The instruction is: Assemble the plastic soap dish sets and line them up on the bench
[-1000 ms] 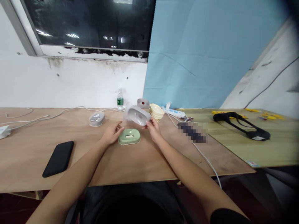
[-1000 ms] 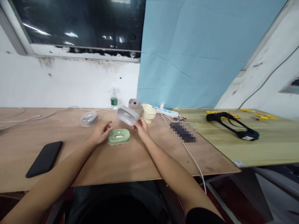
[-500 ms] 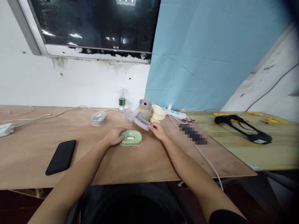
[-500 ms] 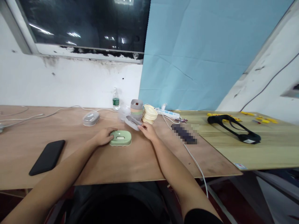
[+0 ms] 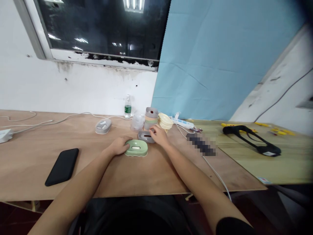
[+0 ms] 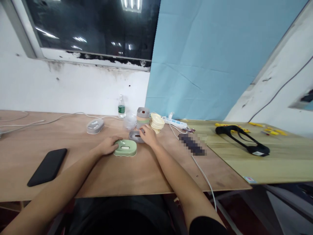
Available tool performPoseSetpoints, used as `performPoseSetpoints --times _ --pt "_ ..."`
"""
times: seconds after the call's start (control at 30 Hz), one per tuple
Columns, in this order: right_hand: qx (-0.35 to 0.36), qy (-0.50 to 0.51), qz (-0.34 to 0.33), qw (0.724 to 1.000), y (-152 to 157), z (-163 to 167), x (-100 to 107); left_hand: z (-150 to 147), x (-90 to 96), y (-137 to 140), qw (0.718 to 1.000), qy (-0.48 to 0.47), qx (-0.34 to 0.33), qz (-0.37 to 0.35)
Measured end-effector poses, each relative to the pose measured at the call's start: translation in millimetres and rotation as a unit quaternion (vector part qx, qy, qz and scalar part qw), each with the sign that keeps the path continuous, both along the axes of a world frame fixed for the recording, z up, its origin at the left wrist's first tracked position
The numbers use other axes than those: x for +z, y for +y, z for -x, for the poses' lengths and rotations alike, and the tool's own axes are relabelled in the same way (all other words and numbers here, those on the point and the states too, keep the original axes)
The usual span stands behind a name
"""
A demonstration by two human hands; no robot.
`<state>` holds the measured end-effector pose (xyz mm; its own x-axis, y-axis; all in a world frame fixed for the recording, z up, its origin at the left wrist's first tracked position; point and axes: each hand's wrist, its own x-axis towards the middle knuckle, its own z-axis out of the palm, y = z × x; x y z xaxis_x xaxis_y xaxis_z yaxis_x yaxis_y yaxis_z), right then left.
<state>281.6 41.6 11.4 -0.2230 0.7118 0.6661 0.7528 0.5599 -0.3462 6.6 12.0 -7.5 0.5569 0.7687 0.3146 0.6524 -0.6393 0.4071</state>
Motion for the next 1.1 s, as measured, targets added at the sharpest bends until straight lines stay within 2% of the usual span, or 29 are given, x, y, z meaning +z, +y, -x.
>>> performPoseSetpoints --times 0.13,0.27,0.4,0.53,0.67,0.83,0.87,0.97,1.1 --pt "0.054 -0.012 -0.018 0.998 31 42 22 0 0.9 -1 1.000 0.004 0.003 0.009" --pt "0.020 -0.011 0.014 1.000 68 71 29 1 2.3 -2 1.000 0.010 -0.004 0.009" --pt "-0.041 0.024 0.081 0.996 89 79 24 0 3.3 -2 1.000 0.019 0.000 0.009" --pt "-0.049 0.111 0.065 0.991 92 75 20 -1 3.0 -1 1.000 0.017 -0.006 -0.004" --pt "-0.024 0.245 0.058 0.967 74 68 20 0 1.5 -2 1.000 0.016 0.000 -0.006" --pt "0.030 0.356 0.065 0.932 16 51 10 2 -1.9 -1 0.998 -0.044 0.047 0.026" --pt "0.050 0.374 0.083 0.922 4 46 6 3 -2.2 0 0.996 -0.068 0.059 0.026" --pt "0.119 0.409 0.194 0.884 -27 34 -3 3 -1.0 -1 0.988 -0.134 0.081 0.000" --pt "0.189 0.451 0.300 0.819 -42 31 -7 0 6.8 -7 0.981 -0.180 0.057 -0.038"
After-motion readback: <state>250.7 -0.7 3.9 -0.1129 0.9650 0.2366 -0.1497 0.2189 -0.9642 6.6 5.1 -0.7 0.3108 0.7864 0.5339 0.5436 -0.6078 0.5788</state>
